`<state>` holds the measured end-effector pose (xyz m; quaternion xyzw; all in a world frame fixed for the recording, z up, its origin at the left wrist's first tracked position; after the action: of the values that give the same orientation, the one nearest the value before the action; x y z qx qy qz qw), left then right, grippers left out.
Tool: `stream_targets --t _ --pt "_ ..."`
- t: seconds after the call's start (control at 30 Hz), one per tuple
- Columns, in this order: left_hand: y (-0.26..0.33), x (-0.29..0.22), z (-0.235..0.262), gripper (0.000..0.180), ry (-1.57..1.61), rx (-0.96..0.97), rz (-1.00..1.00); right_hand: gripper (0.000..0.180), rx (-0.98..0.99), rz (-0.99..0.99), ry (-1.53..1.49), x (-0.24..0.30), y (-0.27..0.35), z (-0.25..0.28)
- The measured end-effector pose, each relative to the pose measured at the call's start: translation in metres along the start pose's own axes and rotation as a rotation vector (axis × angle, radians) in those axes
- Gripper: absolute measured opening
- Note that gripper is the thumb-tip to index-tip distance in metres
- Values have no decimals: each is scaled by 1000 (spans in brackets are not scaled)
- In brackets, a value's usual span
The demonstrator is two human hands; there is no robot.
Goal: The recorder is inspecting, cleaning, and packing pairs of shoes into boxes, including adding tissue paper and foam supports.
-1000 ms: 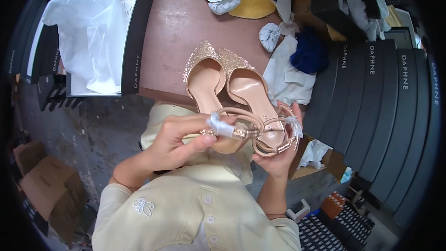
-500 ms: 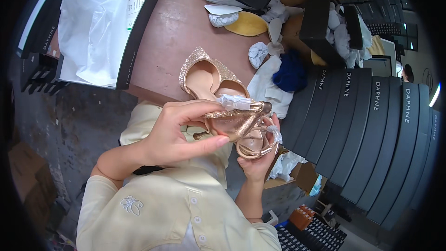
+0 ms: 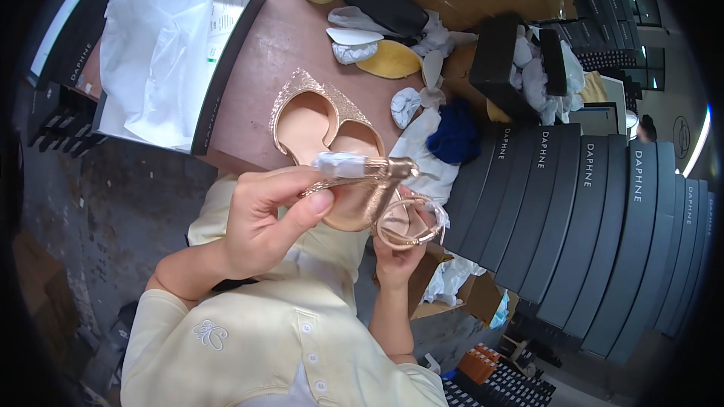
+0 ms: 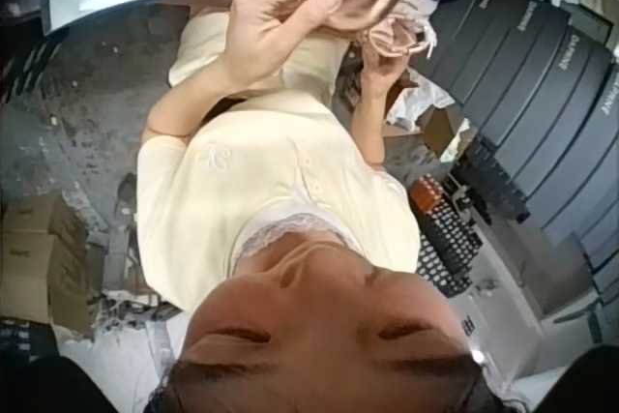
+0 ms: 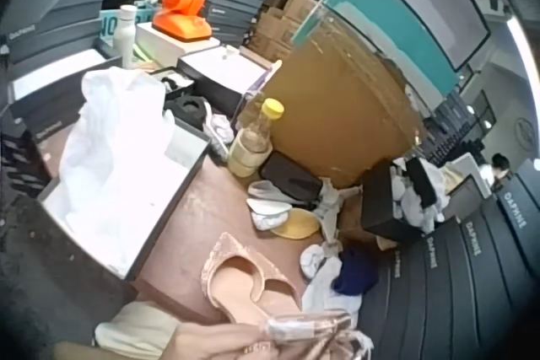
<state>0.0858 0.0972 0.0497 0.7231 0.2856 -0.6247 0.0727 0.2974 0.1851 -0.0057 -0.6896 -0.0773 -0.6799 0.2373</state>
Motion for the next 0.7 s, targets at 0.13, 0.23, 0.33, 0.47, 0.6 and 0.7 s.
stream_targets --t 0.13,0.23,0.33,0.47,0.6,0.7 --pt "1 -11 7 29 79 -8 147 68 52 -177 -5 -21 -19 8" --pt "5 -11 6 30 215 -2 147 73 171 -546 85 -30 -38 33" --pt "7 -28 16 26 136 14 231 82 538 -349 742 31 -49 67" --pt "14 -65 48 17 -252 110 85 63 85 -125 641 137 -87 15" --pt "20 -60 64 17 -331 101 255 36 488 236 707 145 -177 -104" --pt "35 -34 70 17 -403 12 103 26 794 555 813 81 -228 -199"
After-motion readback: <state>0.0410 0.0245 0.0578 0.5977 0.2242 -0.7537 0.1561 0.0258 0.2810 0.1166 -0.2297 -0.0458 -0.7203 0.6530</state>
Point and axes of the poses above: each hand's wrist, its own y-axis away from the middle knuckle, its own z-axis out of the back of the hand, x = y × z, the point moved 3 cm from there along -y, towards the middle knuckle, and after that the axes turned 8 degrees about -y, right-handed, at the moved point
